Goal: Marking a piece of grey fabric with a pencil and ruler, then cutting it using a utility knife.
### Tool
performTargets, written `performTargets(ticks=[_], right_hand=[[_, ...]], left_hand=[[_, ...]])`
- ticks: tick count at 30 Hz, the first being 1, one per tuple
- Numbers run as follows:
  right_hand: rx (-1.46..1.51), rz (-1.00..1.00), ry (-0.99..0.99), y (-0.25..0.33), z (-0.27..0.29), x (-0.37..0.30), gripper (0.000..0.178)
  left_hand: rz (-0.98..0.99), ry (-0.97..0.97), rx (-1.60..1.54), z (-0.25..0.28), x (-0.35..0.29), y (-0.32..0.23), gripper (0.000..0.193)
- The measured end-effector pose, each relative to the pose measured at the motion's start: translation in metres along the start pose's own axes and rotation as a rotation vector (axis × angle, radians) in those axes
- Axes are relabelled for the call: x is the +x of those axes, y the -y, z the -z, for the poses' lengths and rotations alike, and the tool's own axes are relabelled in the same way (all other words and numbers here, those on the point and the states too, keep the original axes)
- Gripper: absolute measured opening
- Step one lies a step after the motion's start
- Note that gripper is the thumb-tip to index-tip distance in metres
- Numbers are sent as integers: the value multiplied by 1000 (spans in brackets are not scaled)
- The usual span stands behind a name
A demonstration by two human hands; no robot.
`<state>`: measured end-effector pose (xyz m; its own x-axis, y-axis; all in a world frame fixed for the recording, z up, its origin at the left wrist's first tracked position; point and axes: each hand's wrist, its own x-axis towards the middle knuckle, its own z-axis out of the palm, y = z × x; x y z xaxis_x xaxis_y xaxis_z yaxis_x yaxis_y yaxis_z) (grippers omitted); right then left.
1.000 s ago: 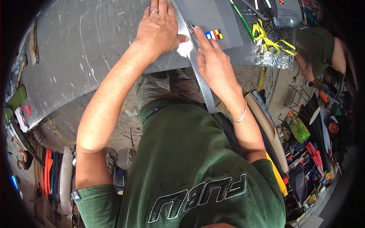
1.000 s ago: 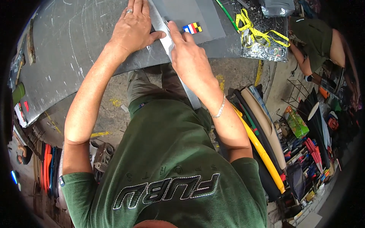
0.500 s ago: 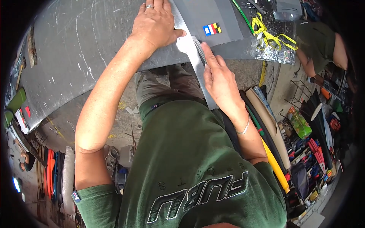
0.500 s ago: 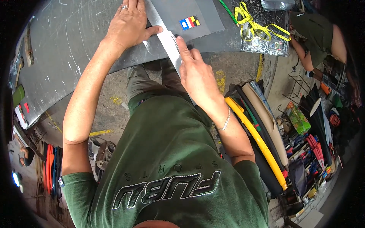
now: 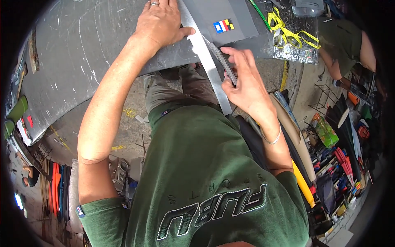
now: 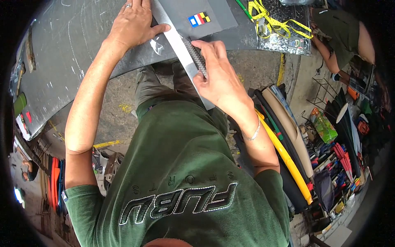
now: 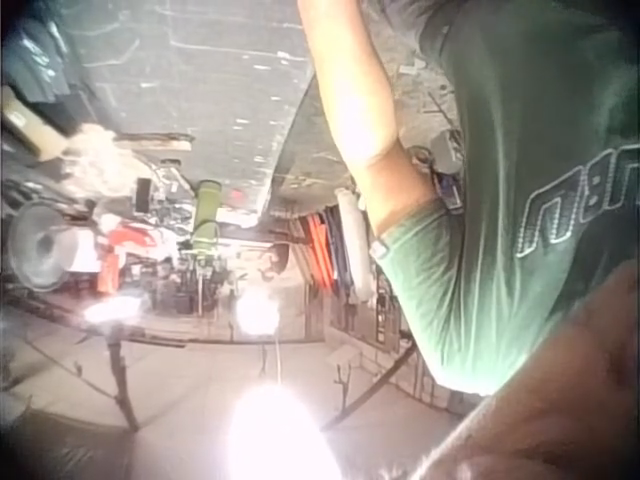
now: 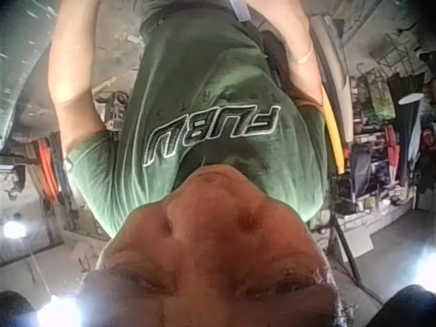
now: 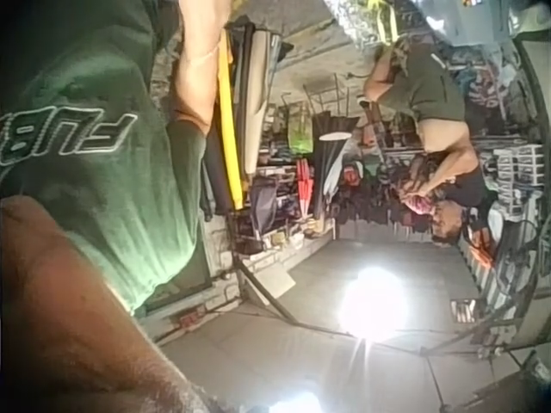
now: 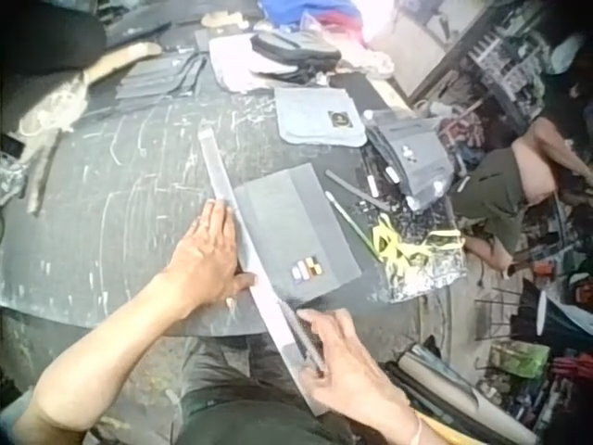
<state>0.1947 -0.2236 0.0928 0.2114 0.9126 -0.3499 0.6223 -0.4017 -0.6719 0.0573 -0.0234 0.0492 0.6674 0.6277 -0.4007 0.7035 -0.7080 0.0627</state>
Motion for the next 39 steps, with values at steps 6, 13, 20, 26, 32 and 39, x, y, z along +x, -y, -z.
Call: performTargets(ticks=[6, 13, 20, 26, 32, 39], right_hand=[[48, 322, -411, 3, 2, -1, 28], [883, 222, -738, -11, 49, 40, 27], [1756, 420, -153, -25, 54, 108, 29], [1524, -51, -210, -18, -1, 160, 33], [966, -45, -54, 27, -39, 173, 56], [1076, 96, 133, 10, -43, 186, 56]], left_hand=[[-475, -512, -713, -60, 5, 42, 109], [-6, 12, 48, -6, 0, -1, 110], [-411, -787, -644, -157, 52, 74, 109], [14, 17, 46, 3, 3, -5, 111], [-154, -184, -11, -36, 9, 23, 74], [-179, -276, -70, -44, 9, 23, 64]])
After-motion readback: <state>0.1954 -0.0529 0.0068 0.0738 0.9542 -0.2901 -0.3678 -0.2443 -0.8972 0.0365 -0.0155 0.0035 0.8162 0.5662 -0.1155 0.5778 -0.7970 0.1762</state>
